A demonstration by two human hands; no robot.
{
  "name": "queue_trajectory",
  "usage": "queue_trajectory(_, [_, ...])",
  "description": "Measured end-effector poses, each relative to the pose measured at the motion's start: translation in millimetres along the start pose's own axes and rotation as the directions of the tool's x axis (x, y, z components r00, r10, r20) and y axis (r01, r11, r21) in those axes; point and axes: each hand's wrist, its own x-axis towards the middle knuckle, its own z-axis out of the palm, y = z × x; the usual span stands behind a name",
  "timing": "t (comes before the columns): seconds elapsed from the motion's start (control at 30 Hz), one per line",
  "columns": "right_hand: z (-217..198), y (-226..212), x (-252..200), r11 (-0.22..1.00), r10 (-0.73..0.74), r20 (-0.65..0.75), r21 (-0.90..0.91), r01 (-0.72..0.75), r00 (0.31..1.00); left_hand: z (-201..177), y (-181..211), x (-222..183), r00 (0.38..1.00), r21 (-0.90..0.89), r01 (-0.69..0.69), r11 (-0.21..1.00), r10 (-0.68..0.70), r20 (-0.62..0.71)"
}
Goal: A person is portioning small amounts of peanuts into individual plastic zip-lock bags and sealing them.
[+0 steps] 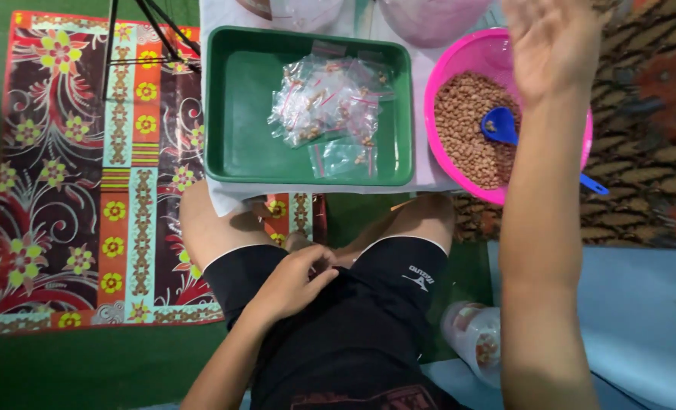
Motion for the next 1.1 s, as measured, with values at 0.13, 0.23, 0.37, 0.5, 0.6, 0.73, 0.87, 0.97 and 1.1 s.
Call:
queue_trajectory(0.13, [50,27,-104,0.984,0.179,0.401,-0.079,-0.161,0.898,-14,0,6,0.999,0.027,0.014,1.000,-0.013,-0.036])
queue_trajectory(0.23, [43,71,-177,0.842,0.480,0.411,-0.464,-0.275,0.775,-31,-3,20,0.982,0.115,-0.124,0.986,0.139,-0.130])
queue_trajectory(0.37, [10,155,-262,0.659,0.639,0.273,-0.677,-0.328,0.719,-53,-5,55,0.873,0.309,-0.201,0.930,0.313,-0.374])
queue_trajectory(0.5, [-30,218,-324,0.583,0.723,0.053,-0.580,-0.568,0.689,-81,0,103,0.796,0.457,-0.202,0.867,0.417,-0.440])
queue_trajectory(0.6, [-33,225,-344,0.634,0.709,0.039,-0.473,-0.611,0.705,-90,0,137,0.868,0.576,-0.005,0.817,0.290,-0.404])
queue_trajectory(0.73, [-25,221,-342,0.640,0.701,0.032,-0.469,-0.609,0.713,-89,-18,164,0.871,0.595,0.058,0.802,0.250,-0.423])
queue_trajectory(0.87, [-18,216,-327,0.635,0.706,0.010,-0.451,-0.627,0.708,-95,-12,152,0.844,0.355,0.082,0.931,0.125,-0.522])
queue_trajectory(0.97, [-3,209,-313,0.675,0.686,0.038,-0.408,-0.615,0.727,-94,-6,130,0.822,0.067,0.060,0.996,-0.011,-0.570])
queue_trajectory(1.1, [20,199,-299,0.778,0.603,0.111,-0.300,-0.552,0.790,-81,-16,108,0.771,-0.230,-0.053,0.972,-0.106,-0.627])
